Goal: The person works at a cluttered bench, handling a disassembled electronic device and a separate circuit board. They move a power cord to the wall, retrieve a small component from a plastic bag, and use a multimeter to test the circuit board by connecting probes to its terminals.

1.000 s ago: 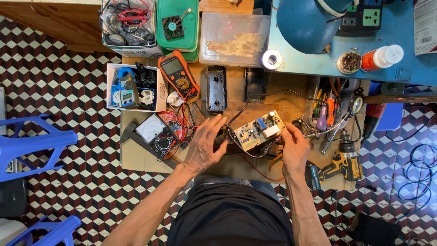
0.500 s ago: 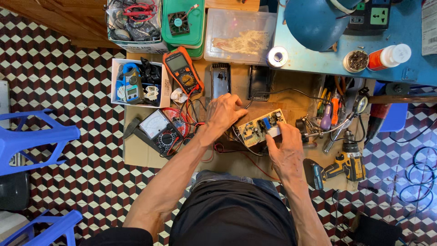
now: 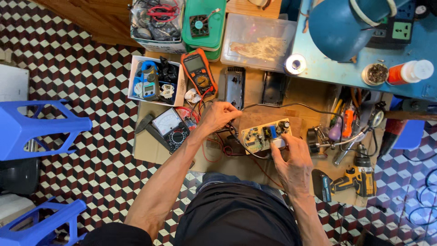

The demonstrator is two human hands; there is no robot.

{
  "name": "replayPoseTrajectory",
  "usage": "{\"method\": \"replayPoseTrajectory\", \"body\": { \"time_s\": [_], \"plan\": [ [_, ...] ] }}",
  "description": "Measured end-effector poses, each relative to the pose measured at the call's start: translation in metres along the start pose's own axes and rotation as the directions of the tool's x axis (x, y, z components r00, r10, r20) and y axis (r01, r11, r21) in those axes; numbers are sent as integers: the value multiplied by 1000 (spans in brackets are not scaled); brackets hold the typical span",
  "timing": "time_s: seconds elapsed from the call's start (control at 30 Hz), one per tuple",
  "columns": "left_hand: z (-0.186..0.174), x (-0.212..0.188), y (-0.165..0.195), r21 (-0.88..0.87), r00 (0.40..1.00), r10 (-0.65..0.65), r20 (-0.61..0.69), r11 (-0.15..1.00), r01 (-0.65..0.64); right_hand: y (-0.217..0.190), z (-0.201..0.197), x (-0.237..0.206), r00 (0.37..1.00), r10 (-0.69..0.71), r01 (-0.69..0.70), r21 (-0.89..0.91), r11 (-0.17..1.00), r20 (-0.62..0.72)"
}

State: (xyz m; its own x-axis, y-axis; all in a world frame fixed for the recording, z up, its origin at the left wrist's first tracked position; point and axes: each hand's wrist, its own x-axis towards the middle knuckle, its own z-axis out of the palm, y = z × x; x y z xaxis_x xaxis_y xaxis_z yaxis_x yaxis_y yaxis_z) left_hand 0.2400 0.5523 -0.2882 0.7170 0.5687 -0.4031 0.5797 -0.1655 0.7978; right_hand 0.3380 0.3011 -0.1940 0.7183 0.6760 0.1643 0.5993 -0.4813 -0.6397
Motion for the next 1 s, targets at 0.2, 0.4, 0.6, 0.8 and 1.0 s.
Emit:
{"method": "replayPoseTrajectory", "body": {
  "time_s": [0.2,0.4,0.6,0.8,1.0],
  "plan": [
    [-14,-5,1,-134,996,-10,94,991,22,-9,-1,13,998,-50,50,-32,998,-28],
    [-40,-14,-2,-145,959,141,245,984,-108,-5,-3,24,997,-64,60,-83,995,-50],
    [-33,-18,-2,-176,961,149,234,978,-109,-6,-1,25,997,-63,59,-91,994,-41],
    [-27,-19,-1,-29,957,247,150,969,-246,-11,-1,26,996,-70,65,-94,993,-52],
    [-23,-20,-5,-42,955,275,114,961,-272,-12,-1,24,990,-115,105,-107,989,-87]
  ]
}}
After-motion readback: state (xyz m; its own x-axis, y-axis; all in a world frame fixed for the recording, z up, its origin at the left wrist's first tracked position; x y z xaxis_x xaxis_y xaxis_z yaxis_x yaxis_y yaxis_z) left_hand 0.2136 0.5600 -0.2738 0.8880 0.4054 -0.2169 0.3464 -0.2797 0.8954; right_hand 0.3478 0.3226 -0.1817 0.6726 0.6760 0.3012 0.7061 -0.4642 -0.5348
